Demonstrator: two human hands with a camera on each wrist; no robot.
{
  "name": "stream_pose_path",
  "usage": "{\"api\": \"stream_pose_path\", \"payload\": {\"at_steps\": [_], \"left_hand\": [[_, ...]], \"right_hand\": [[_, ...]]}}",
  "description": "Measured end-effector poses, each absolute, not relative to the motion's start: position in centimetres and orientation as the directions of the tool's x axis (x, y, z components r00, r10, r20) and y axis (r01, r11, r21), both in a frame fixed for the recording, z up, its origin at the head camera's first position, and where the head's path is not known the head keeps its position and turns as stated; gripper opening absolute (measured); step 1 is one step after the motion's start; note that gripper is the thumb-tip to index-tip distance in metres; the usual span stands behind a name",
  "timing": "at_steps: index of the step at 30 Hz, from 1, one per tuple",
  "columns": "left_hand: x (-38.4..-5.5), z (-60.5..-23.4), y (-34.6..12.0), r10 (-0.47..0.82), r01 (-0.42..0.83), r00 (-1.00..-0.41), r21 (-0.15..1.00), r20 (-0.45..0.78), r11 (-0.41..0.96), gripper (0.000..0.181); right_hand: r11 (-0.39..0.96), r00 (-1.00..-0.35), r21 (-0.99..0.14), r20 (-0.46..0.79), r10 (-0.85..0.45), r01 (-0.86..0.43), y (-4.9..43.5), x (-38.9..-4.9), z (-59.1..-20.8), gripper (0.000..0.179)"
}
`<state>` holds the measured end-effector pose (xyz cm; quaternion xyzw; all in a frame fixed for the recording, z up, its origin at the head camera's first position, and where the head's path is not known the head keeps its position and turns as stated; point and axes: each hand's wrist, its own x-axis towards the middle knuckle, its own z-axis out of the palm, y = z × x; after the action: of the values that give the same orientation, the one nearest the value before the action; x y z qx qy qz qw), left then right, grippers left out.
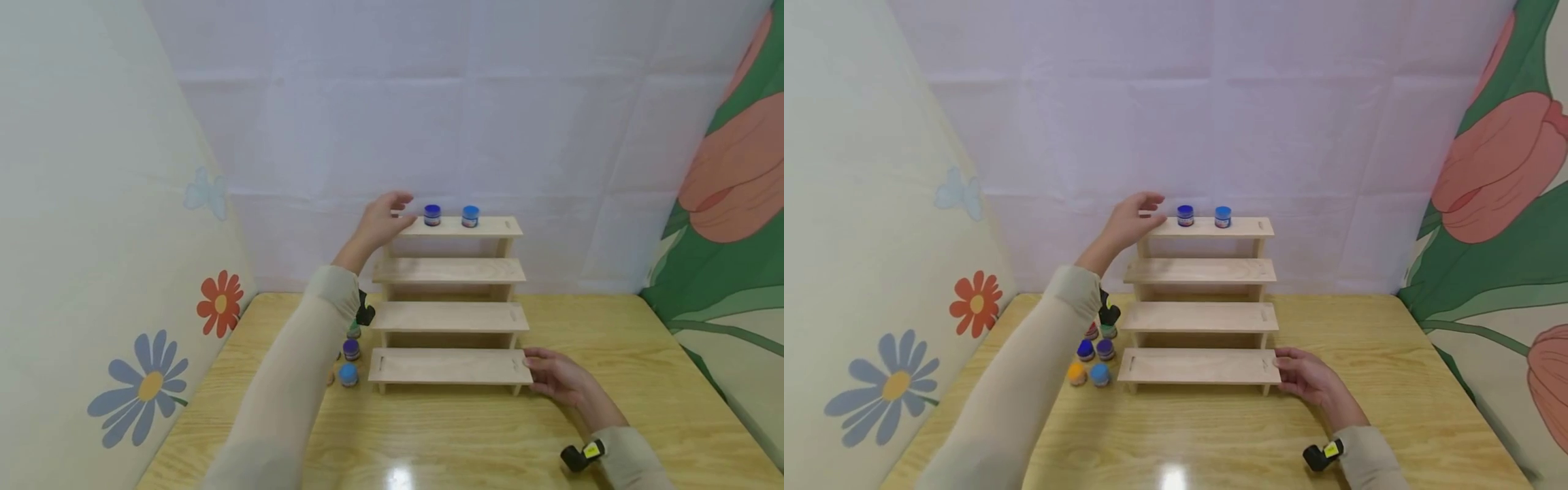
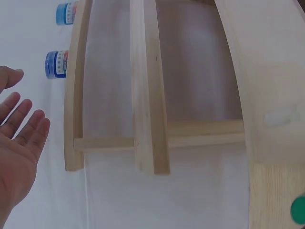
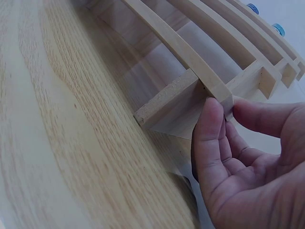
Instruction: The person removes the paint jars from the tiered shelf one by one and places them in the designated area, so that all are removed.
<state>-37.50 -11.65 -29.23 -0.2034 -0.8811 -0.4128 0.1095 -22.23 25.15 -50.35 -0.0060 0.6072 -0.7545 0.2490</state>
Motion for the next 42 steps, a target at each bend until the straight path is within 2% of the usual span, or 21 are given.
{"api": "stream_pose_path", "payload": {"at_steps": [14, 23, 42], "left_hand": [[-38.5, -29.5, -9.3, 0.241, 0.403, -0.915, 0.725, 0.323, 0.559, 0.049], [-39.0, -30.1, -8.2, 0.217, 0.348, -0.937, 0.757, 0.272, 0.553, 0.053], [-39.4, -30.5, -7.7, 0.203, 0.347, -0.938, 0.722, 0.282, 0.599, 0.050]], "right_hand": [[-0.143, -0.876, -0.918, -0.294, -0.383, 0.370, 25.3, -22.1, -50.5, 0.040], [-0.149, -0.877, -0.919, -0.286, -0.387, 0.365, 25.2, -22.0, -50.5, 0.029], [-0.144, -0.869, -0.917, -0.289, -0.402, 0.372, 24.8, -22.1, -50.5, 0.024]]}}
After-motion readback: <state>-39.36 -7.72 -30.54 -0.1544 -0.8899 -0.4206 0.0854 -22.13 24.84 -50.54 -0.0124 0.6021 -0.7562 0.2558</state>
